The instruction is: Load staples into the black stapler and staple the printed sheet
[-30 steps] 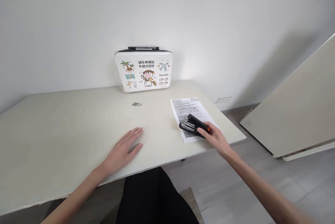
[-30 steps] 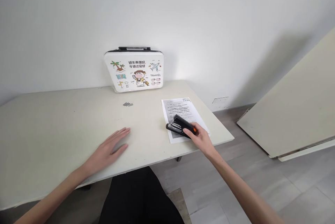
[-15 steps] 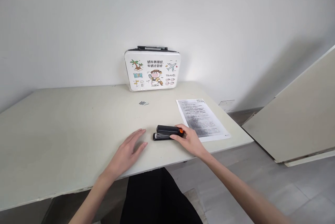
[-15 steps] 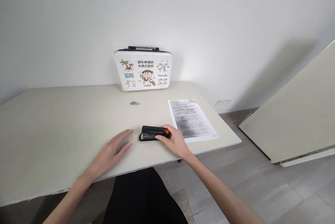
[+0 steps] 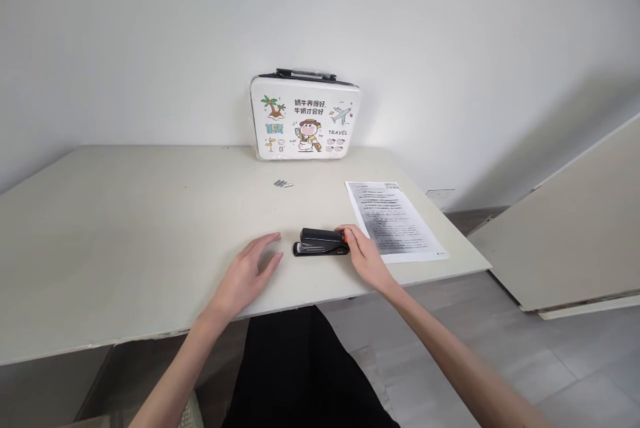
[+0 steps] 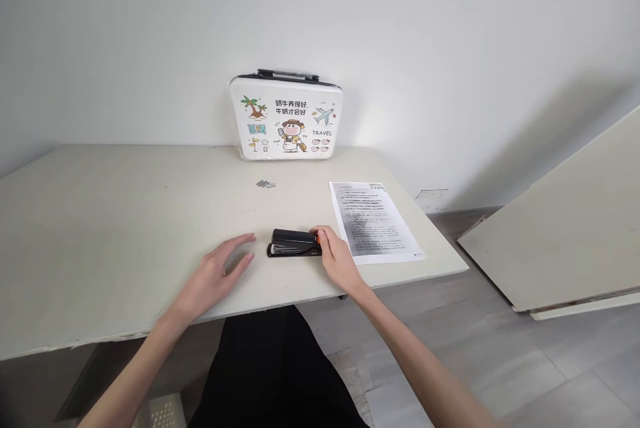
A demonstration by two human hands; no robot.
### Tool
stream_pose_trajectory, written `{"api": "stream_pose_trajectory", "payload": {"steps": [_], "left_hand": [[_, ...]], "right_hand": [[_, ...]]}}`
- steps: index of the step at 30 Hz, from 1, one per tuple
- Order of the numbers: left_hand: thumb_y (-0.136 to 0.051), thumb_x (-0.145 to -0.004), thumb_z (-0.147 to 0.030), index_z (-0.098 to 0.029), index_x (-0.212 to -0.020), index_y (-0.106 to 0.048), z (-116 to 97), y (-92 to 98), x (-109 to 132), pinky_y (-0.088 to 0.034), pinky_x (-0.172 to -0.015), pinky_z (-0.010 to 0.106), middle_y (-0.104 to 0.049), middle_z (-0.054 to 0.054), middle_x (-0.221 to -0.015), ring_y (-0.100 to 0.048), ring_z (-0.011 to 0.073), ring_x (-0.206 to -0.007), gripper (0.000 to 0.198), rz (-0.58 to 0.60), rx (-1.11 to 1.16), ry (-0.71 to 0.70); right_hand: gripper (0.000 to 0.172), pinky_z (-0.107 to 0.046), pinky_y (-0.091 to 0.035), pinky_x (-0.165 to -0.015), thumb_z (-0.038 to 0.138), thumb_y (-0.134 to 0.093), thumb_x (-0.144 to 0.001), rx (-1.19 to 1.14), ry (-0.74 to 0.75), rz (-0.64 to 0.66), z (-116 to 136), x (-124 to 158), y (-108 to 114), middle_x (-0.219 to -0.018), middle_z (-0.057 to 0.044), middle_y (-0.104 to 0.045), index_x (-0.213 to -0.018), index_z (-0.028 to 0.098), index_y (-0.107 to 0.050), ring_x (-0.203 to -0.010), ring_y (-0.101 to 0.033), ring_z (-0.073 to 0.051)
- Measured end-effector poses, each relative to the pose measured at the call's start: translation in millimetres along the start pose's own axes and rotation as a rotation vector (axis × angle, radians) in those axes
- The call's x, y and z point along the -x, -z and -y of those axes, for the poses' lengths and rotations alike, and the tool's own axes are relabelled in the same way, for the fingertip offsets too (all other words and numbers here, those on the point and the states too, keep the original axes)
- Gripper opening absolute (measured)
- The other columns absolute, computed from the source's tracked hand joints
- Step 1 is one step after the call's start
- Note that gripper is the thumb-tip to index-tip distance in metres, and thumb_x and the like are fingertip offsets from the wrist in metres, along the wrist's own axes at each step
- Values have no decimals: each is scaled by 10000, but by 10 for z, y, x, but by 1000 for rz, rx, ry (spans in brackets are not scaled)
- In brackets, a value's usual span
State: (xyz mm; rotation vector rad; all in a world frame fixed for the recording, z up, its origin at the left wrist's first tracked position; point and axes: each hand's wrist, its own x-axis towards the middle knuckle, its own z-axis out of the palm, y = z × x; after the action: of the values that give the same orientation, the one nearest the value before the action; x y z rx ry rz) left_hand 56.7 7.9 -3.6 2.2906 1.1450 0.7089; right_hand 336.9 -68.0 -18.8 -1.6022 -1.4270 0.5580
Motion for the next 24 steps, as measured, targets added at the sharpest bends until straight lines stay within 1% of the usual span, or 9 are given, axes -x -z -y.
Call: {"api": "stream_pose_trajectory", "payload": {"steps": [2,3,5,7,13,15,18,21,24], "left_hand": [[-477,-1046,-516,-284,-1349,-618,-24,22,16,-620,-730,367,-669,38,-1424,-739,243,-984,407,-94,15,25],[-485,-1042,-507,-274,-1319,-631,-33,31,24,-608,-699,352,-686,45,-1395,-735,249,-1006,391,-160,22,38],[-502,-1035,-488,-253,-1259,-650,-41,44,36,-602,-732,340,-715,58,-1333,-707,273,-1135,356,-287,42,74],[-515,-1026,-476,-238,-1210,-656,-41,51,39,-601,-808,350,-731,71,-1292,-683,283,-1209,332,-350,88,117],[-552,-985,-517,-232,-1166,-665,-35,90,-4,-582,-769,353,-743,101,-1258,-709,298,-1148,356,-300,192,206],[-559,-976,-517,-226,-1164,-665,-37,110,-10,-577,-856,384,-742,111,-1257,-697,305,-1173,362,-296,237,232],[-597,-959,-504,-221,-1148,-671,-60,113,4,-507,-1053,433,-744,114,-1250,-670,302,-1222,348,-278,353,254],[-656,-948,-500,-226,-1152,-677,-155,53,22,-431,-1153,427,-724,117,-1294,-631,298,-1286,342,-277,545,327],[-623,-1004,-439,-201,-1157,-684,-339,-49,-15,-403,-1183,377,-694,129,-1350,-602,265,-1336,290,-342,921,444]], "right_hand": [[465,-348,-496,-853,534,-277,-1086,43,27,-5,-20,-6,-13,-1016,-64,-715,-1145,253,-643,-928,-656,-230],[469,-345,-492,-829,538,-272,-1085,52,37,-6,-28,-9,-17,-984,-61,-704,-1136,252,-640,-891,-646,-229],[476,-340,-488,-807,546,-267,-1083,52,47,-6,-40,-13,-21,-956,-57,-689,-1127,252,-638,-855,-633,-227],[481,-335,-489,-802,551,-267,-1081,43,51,-10,-42,-18,-20,-948,-55,-685,-1120,250,-641,-844,-631,-223],[502,-338,-498,-798,546,-260,-1082,10,53,6,-15,-34,17,-929,-43,-697,-1121,248,-662,-835,-636,-217],[475,-345,-512,-814,550,-305,-1074,2,68,38,-16,-33,25,-960,-41,-712,-1147,248,-664,-864,-650,-219],[374,-370,-539,-838,537,-572,-982,23,113,85,-31,-19,10,-1073,-62,-733,-1191,237,-651,-935,-671,-238],[296,-379,-565,-774,433,-700,-927,51,181,32,-27,27,-10,-1083,-77,-739,-1147,239,-660,-923,-680,-248],[186,-402,-596,-811,281,-681,-957,39,346,-71,38,114,12,-1118,-80,-743,-1141,260,-660,-991,-697,-252]]}}
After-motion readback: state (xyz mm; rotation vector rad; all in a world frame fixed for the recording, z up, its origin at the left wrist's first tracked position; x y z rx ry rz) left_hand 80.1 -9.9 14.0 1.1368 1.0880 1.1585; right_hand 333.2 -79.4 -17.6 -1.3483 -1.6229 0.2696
